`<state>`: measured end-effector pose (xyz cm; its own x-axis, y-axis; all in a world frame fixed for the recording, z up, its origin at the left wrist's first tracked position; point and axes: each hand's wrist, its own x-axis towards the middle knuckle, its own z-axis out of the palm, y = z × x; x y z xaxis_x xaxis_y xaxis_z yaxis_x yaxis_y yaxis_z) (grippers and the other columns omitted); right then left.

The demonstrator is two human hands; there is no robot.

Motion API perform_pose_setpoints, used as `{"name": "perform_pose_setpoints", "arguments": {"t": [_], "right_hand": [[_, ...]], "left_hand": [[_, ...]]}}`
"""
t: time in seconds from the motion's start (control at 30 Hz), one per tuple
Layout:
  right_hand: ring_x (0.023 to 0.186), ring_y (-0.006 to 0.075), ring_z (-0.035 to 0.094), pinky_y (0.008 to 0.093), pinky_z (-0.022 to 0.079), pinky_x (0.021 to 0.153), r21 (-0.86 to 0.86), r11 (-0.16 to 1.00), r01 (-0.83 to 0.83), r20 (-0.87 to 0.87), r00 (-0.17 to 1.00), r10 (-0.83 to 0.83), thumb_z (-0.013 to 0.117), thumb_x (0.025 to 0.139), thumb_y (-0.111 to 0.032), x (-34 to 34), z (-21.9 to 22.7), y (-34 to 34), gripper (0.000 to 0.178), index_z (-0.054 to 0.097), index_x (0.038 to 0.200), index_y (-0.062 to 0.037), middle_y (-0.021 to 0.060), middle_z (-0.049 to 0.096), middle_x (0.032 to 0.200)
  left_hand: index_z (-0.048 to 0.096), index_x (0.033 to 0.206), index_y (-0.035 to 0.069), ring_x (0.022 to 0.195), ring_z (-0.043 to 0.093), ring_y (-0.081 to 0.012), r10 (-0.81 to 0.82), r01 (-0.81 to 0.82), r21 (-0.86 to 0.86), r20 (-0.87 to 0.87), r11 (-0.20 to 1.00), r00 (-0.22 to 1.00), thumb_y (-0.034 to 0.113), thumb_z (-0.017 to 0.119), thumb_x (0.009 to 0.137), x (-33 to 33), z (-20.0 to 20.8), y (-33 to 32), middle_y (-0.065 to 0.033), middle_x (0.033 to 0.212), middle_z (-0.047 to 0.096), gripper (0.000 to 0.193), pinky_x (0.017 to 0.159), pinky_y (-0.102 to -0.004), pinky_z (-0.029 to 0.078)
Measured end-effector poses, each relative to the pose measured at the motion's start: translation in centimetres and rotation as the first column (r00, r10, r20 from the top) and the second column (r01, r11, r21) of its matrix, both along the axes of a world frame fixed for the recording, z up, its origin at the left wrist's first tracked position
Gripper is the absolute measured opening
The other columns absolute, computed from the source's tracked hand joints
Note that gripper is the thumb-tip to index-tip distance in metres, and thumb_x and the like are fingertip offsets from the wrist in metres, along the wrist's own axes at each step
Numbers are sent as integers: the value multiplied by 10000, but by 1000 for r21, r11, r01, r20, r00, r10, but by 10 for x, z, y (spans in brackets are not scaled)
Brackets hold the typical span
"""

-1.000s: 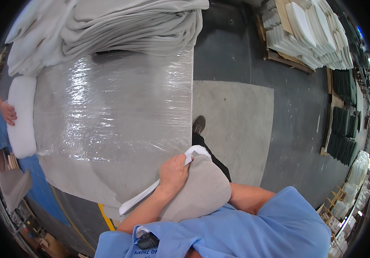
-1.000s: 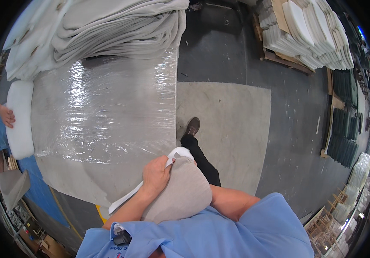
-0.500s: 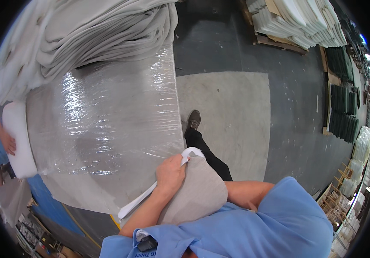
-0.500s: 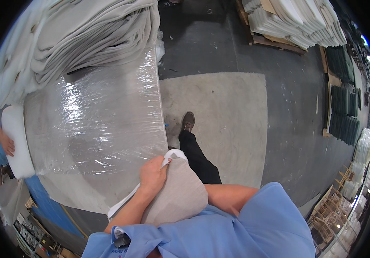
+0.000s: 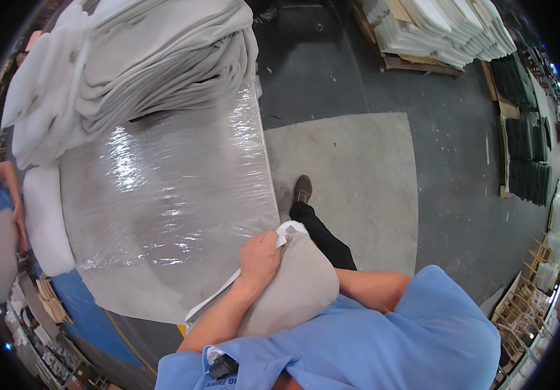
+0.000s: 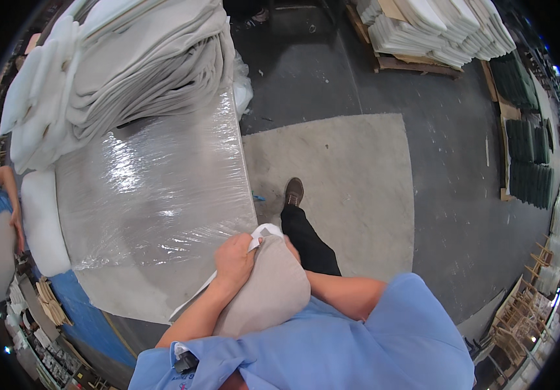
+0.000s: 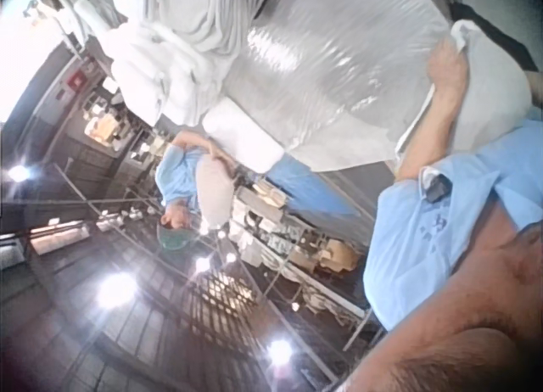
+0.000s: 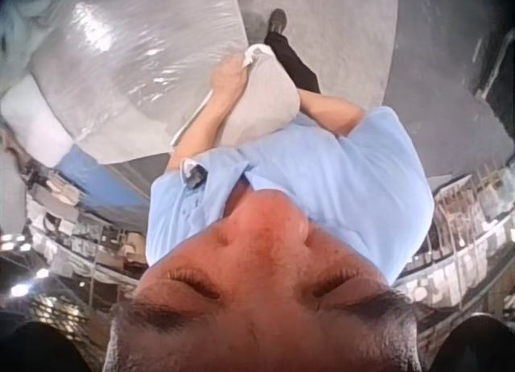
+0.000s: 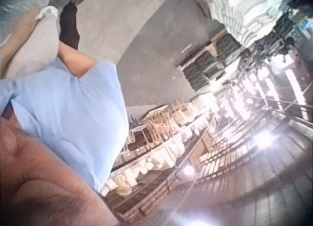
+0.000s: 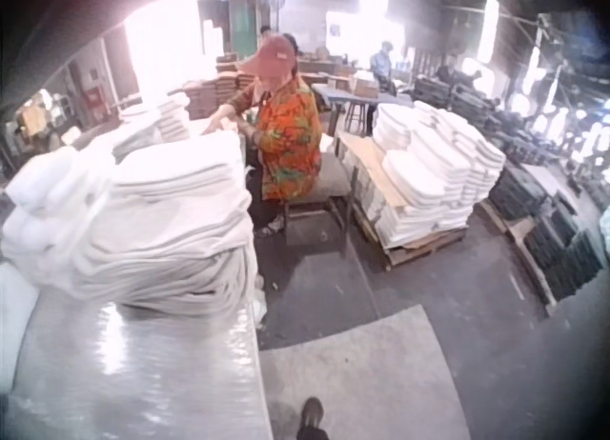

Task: The person folds white cushion covers and inserts them onto foam cushions at a work table. They repeatedly pick up a cover, fold it, place a foam insert inside, and stack the finished cushion. Other workers are visible nearby performing similar tasks.

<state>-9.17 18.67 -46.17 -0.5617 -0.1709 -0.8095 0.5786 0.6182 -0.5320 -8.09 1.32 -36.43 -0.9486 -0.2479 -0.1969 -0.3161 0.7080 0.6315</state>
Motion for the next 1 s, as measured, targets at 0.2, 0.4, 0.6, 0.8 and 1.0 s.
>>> {"name": "perform_pose_setpoints", "arguments": {"t": [0.2,0.4,0.6,0.8,1.0], "right_hand": [[881,64,590,260,498,760,-479,869,128,-49,984,-172,676,1069,-227,-97,65,30,287,646,1299,-58,-2,644,950],[857,76,576,265,501,768,-556,799,-231,47,950,308,729,1026,-174,-133,95,43,204,754,1192,-60,-17,669,969],[886,91,612,277,515,778,-573,682,-455,-4,833,554,759,1004,-195,-152,95,42,191,777,1129,-51,-8,704,978],[917,115,631,306,537,824,-520,664,-537,92,738,668,773,1003,-228,-163,78,32,209,752,1118,-55,20,739,1035],[880,96,598,304,525,796,-463,765,-448,-15,867,498,704,1049,-208,-141,63,31,174,671,972,-56,0,686,919]], "left_hand": [[611,819,62,758,665,-387,-47,43,-28,-157,999,986,249,722,971,9,1,12,-144,789,660,266,650,-508,506],[611,858,69,771,666,-382,-145,136,-65,-162,989,976,217,735,929,6,17,29,-135,796,651,206,667,-516,514],[609,903,66,770,664,-387,-203,189,-101,-155,977,967,186,728,920,10,12,31,-136,816,647,170,666,-519,515],[660,883,50,944,653,-379,-214,202,-117,-102,972,971,216,756,915,3,10,34,-128,932,671,194,801,-524,510],[751,918,13,1435,460,-488,-220,211,-127,-62,969,974,300,722,995,-10,-3,23,-212,1399,596,299,1203,-624,342]]}}
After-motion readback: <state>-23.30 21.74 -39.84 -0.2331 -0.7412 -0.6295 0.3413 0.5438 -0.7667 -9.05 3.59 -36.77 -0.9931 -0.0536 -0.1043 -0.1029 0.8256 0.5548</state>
